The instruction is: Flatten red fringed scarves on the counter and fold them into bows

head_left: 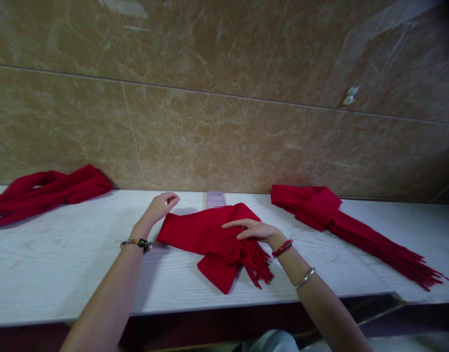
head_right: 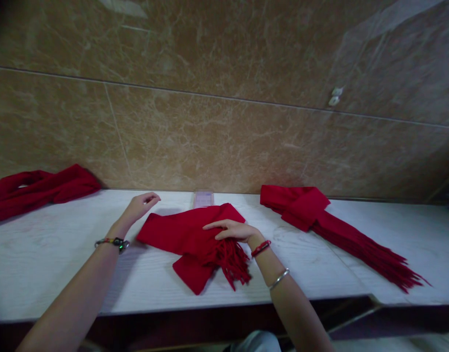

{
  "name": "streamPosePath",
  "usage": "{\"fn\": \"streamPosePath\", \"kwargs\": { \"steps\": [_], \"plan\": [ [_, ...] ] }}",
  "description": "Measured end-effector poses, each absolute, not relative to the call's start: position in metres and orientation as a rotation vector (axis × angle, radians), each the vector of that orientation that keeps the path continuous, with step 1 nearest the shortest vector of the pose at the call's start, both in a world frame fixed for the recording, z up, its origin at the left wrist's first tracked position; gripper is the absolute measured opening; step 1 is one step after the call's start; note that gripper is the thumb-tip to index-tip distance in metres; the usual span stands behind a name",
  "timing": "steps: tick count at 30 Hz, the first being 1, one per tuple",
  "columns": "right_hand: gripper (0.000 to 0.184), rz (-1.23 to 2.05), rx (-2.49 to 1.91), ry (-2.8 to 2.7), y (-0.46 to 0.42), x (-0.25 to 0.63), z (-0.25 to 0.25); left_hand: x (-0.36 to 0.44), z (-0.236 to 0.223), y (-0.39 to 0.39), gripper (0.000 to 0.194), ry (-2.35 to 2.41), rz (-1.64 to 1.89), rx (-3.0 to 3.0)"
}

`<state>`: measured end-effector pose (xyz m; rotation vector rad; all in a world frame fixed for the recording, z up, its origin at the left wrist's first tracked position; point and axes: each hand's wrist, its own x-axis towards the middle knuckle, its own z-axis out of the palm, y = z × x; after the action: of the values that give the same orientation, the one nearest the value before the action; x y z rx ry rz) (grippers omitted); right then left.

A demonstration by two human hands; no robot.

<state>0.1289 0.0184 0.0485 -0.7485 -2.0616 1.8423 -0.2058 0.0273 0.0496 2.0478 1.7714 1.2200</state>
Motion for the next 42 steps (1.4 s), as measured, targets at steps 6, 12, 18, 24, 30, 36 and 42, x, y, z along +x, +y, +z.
{"fn": "streamPosePath", "kwargs": {
  "steps": [6,12,18,24,30,36,42],
  "plan": [
    [0.072,1.941,-0.492,-1.774,0.013,0.111,0.045,-0.137,0.059,0.008,0.041,1.241,0.757,2.277],
    [0.061,1.808,-0.575,-1.757,0.022,0.117,0.042,-0.114,0.063,-0.001,0.035,1.091,0.622,2.178],
    [0.027,1.357,-0.755,-2.055,0.033,0.121,0.037,-0.159,0.081,-0.001,0.028,1.343,0.487,2.08],
    [0.029,0.617,-0.788,-2.46,0.029,0.107,0.027,-0.181,0.073,-0.001,0.024,1.844,0.244,2.17],
    [0.038,0.352,-0.815,-2.72,0.02,0.097,0.028,-0.149,0.072,-0.01,0.032,1.824,0.109,2.364],
    [0.02,0.329,-0.842,-2.72,0.025,0.105,0.028,-0.14,0.072,-0.009,0.022,1.783,0.122,2.469],
    [0.004,0.544,-0.618,-2.709,0.031,0.123,0.042,-0.144,0.077,-0.001,0.024,1.623,0.666,2.362]
  ]
}}
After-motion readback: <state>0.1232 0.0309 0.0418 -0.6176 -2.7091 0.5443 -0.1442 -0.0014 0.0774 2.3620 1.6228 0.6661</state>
